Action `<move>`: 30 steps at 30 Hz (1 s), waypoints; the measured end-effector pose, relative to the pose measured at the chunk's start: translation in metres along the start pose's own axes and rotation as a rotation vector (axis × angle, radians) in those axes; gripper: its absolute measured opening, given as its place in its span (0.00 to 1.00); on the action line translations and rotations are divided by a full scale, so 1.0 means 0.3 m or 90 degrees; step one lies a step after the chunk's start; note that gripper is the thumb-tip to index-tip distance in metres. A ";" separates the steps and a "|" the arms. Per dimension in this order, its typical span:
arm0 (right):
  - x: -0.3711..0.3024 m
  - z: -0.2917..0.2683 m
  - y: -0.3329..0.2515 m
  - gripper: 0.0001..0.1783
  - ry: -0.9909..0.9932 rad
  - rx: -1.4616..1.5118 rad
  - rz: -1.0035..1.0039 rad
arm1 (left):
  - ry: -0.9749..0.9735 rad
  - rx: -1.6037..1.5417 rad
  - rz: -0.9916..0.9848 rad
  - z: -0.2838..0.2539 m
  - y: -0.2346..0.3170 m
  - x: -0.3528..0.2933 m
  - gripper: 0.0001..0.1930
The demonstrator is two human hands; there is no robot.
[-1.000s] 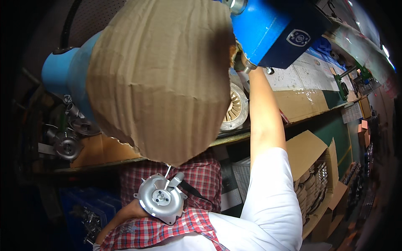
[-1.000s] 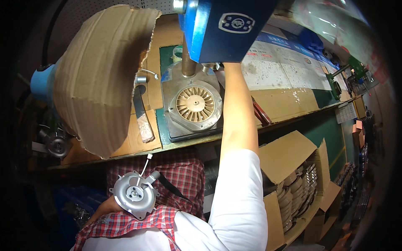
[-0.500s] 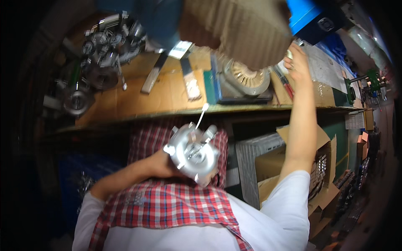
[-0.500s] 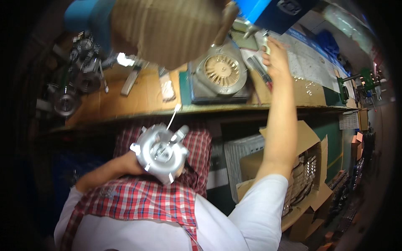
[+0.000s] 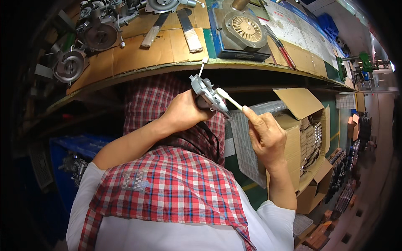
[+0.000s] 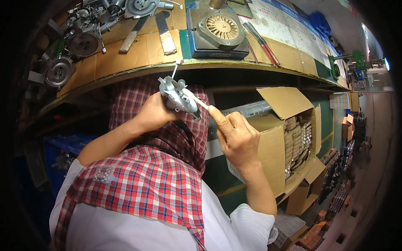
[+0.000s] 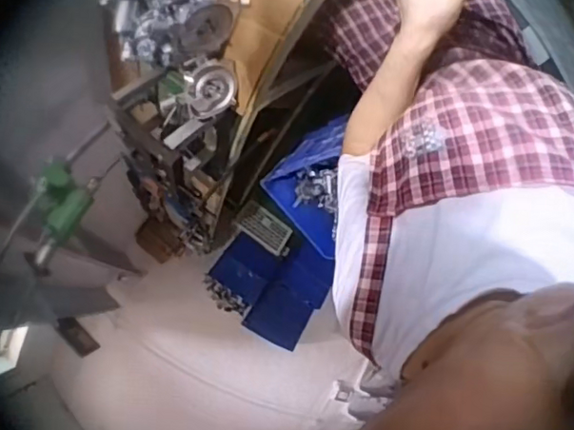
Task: The person picks up metal parts from a blue crate and places them on a workbench. They then attach a circular disc to each part using a tool and place the assembled units into a cardboard box.
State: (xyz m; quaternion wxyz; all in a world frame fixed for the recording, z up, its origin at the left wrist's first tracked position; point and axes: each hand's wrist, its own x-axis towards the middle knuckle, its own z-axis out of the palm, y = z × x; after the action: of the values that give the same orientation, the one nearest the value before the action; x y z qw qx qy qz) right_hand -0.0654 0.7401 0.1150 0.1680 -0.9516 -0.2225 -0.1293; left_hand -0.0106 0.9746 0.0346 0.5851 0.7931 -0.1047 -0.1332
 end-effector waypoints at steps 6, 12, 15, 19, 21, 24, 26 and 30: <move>-0.006 0.021 -0.040 0.31 -0.024 -0.131 -0.047 | 0.013 0.047 -0.004 -0.004 0.024 -0.034 0.23; 0.013 0.004 -0.026 0.19 -0.031 0.056 0.099 | 0.001 0.042 -0.040 -0.016 -0.001 -0.038 0.25; 0.019 0.011 -0.026 0.15 -0.154 0.329 0.271 | 0.005 0.003 -0.021 -0.008 -0.017 -0.037 0.24; 0.038 0.018 0.003 0.15 -0.236 0.554 0.414 | -0.010 -0.001 0.013 -0.013 -0.010 -0.020 0.24; 0.071 0.006 0.026 0.16 -0.235 0.604 0.451 | -0.007 -0.046 0.007 -0.011 -0.038 -0.026 0.24; 0.209 -0.042 0.095 0.16 -0.124 0.538 0.364 | -0.042 -0.129 0.005 -0.025 -0.098 -0.024 0.27; 0.334 -0.064 0.194 0.16 -0.008 0.452 0.275 | -0.111 -0.267 -0.026 -0.058 -0.063 -0.044 0.28; 0.645 0.053 0.581 0.19 0.147 0.091 0.225 | -0.241 -0.270 -0.205 -0.145 -0.057 -0.056 0.27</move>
State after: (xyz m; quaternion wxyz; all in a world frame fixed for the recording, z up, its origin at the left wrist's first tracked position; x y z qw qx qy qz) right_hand 0.1868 0.6725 0.1168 0.2792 -0.9405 -0.0399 -0.1895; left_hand -0.0118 1.0241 0.0320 0.6791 0.6208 -0.0547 -0.3880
